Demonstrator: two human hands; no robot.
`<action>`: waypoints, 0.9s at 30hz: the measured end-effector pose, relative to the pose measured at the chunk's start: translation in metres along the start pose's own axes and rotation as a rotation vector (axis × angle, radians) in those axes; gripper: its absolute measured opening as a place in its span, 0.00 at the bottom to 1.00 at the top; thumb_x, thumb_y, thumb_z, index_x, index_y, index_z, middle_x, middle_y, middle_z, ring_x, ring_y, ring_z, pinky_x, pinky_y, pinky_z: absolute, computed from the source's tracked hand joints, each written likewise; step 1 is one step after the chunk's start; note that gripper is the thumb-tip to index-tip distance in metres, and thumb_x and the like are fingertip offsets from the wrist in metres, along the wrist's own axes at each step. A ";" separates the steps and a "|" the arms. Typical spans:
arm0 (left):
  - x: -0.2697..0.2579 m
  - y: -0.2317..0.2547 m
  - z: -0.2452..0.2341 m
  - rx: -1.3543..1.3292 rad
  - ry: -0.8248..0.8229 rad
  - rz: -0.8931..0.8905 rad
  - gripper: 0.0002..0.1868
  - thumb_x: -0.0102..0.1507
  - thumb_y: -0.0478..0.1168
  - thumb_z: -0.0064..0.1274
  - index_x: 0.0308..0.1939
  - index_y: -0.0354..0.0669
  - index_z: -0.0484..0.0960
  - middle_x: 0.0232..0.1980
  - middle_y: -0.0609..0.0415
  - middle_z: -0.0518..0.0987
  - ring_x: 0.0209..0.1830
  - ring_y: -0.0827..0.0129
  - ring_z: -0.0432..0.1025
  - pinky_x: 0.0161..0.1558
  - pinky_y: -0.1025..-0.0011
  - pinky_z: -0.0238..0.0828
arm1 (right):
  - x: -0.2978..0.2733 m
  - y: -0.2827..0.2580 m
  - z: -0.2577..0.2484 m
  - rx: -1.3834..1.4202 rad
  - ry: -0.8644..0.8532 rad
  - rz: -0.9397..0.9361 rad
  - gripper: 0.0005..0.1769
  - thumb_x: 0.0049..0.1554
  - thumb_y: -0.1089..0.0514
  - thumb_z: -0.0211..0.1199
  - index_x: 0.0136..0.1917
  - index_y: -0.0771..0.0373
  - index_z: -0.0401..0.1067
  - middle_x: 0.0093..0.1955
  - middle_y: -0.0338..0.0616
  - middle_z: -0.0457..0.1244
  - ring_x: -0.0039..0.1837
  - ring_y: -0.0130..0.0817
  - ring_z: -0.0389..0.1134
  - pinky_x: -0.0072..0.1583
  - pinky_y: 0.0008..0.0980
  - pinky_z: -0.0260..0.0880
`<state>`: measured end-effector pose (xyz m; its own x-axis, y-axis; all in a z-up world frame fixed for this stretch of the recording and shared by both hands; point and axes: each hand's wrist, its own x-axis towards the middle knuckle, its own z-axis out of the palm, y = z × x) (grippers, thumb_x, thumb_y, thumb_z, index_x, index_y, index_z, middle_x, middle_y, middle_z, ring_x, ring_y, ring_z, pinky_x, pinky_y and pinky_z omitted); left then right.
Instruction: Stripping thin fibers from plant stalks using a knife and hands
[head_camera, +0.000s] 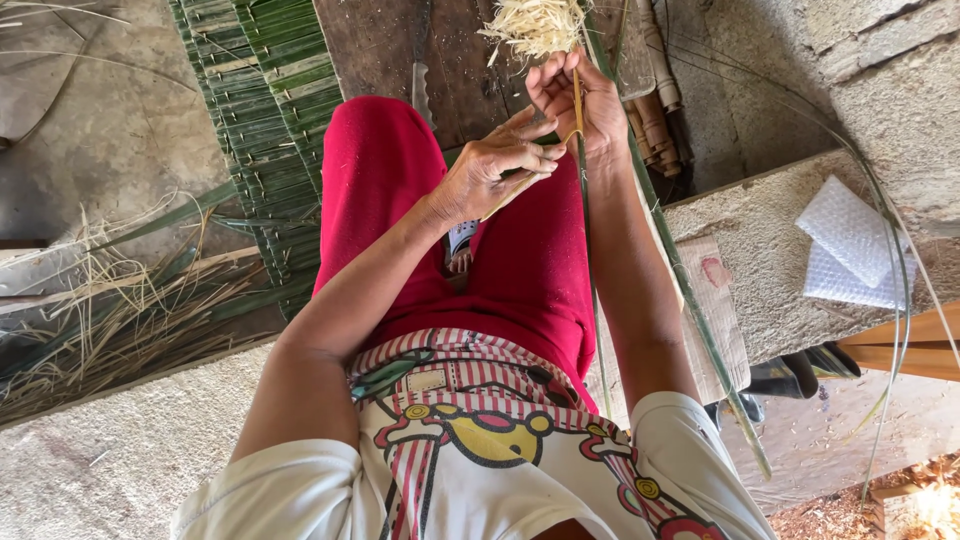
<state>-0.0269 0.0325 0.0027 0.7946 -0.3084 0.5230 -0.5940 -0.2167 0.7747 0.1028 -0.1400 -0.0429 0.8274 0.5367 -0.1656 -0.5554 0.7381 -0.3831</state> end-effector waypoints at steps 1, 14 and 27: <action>-0.001 -0.001 0.001 -0.001 -0.006 0.001 0.06 0.63 0.33 0.65 0.43 0.43 0.85 0.54 0.58 0.85 0.70 0.58 0.70 0.79 0.54 0.53 | 0.000 0.000 0.000 0.038 0.008 0.009 0.08 0.63 0.60 0.60 0.44 0.66 0.71 0.45 0.50 0.68 0.49 0.37 0.72 0.65 0.43 0.76; -0.006 0.014 -0.001 -0.141 -0.073 -0.042 0.05 0.63 0.30 0.62 0.42 0.40 0.84 0.55 0.52 0.84 0.66 0.59 0.74 0.77 0.57 0.59 | 0.001 -0.010 -0.011 0.148 0.089 -0.016 0.11 0.63 0.59 0.59 0.41 0.67 0.71 0.43 0.50 0.66 0.47 0.37 0.69 0.63 0.45 0.76; -0.014 0.012 0.008 -0.114 -0.140 -0.021 0.06 0.63 0.30 0.62 0.43 0.39 0.84 0.55 0.54 0.84 0.66 0.63 0.74 0.76 0.60 0.59 | 0.003 -0.020 -0.022 0.230 0.142 -0.054 0.09 0.62 0.61 0.62 0.40 0.68 0.74 0.41 0.53 0.66 0.46 0.40 0.68 0.61 0.44 0.76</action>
<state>-0.0458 0.0269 0.0023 0.7766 -0.4324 0.4582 -0.5532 -0.1200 0.8244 0.1178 -0.1620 -0.0555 0.8509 0.4429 -0.2827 -0.5008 0.8464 -0.1812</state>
